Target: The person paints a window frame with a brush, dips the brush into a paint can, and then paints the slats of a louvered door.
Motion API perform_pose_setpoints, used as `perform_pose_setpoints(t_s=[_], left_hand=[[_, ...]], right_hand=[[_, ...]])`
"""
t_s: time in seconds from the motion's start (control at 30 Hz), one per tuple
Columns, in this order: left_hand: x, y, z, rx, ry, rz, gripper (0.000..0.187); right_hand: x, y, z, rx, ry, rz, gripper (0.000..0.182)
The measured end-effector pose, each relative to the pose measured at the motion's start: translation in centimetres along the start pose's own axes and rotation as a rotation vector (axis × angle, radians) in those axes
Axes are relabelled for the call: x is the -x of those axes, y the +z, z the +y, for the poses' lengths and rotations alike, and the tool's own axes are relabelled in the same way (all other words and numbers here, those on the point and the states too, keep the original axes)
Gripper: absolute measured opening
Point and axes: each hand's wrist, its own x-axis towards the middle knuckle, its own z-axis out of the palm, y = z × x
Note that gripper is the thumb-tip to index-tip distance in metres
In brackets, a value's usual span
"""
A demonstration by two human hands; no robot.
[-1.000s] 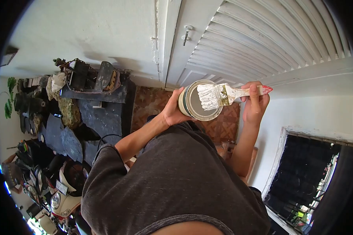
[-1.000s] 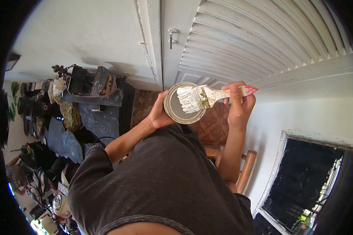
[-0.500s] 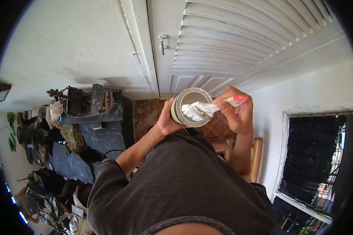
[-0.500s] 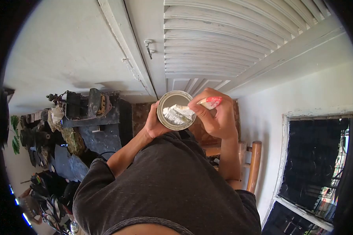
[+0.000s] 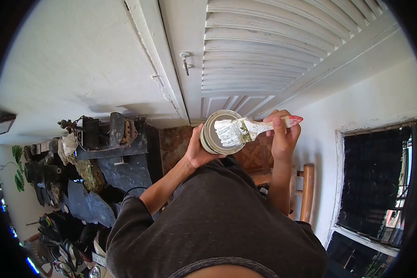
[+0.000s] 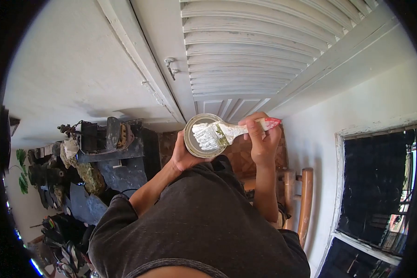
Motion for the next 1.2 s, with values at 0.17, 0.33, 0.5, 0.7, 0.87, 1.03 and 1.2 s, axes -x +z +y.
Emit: perform_pose_setpoints(t_s=[0.17, 0.33, 0.5, 0.7, 0.87, 1.03, 1.2], left_hand=[[-0.2, 0.1, -0.1, -0.001, -0.017, 0.014, 0.071], [-1.7, 0.4, -0.3, 0.092, -0.040, 0.000, 0.072], [-2.6, 1.0, -0.2, 0.136, -0.047, -0.003, 0.071], [-2.0, 1.1, -0.3, 0.092, -0.025, -0.017, 0.067], [-2.0, 0.6, 0.0, 0.053, 0.011, 0.018, 0.071], [-1.4, 1.2, 0.2, -0.022, 0.060, 0.033, 0.068], [-1.4, 1.3, 0.2, -0.016, 0.042, 0.097, 0.073]], right_hand=[[-0.1, 0.5, 0.3, -0.161, 0.074, 0.267, 0.024], [1.9, -0.6, 1.9, -0.342, 0.178, 0.428, 0.022], [2.8, -0.2, 1.6, -0.429, 0.241, 0.531, 0.019], [2.6, -1.6, 3.3, -0.761, 0.425, 0.587, 0.015], [1.7, -1.6, 3.6, -0.829, 0.462, 0.576, 0.016], [1.0, -1.1, 1.6, -0.246, 0.043, 0.490, 0.021], [0.4, -1.3, -1.0, 0.339, -0.310, -0.074, 0.010]])
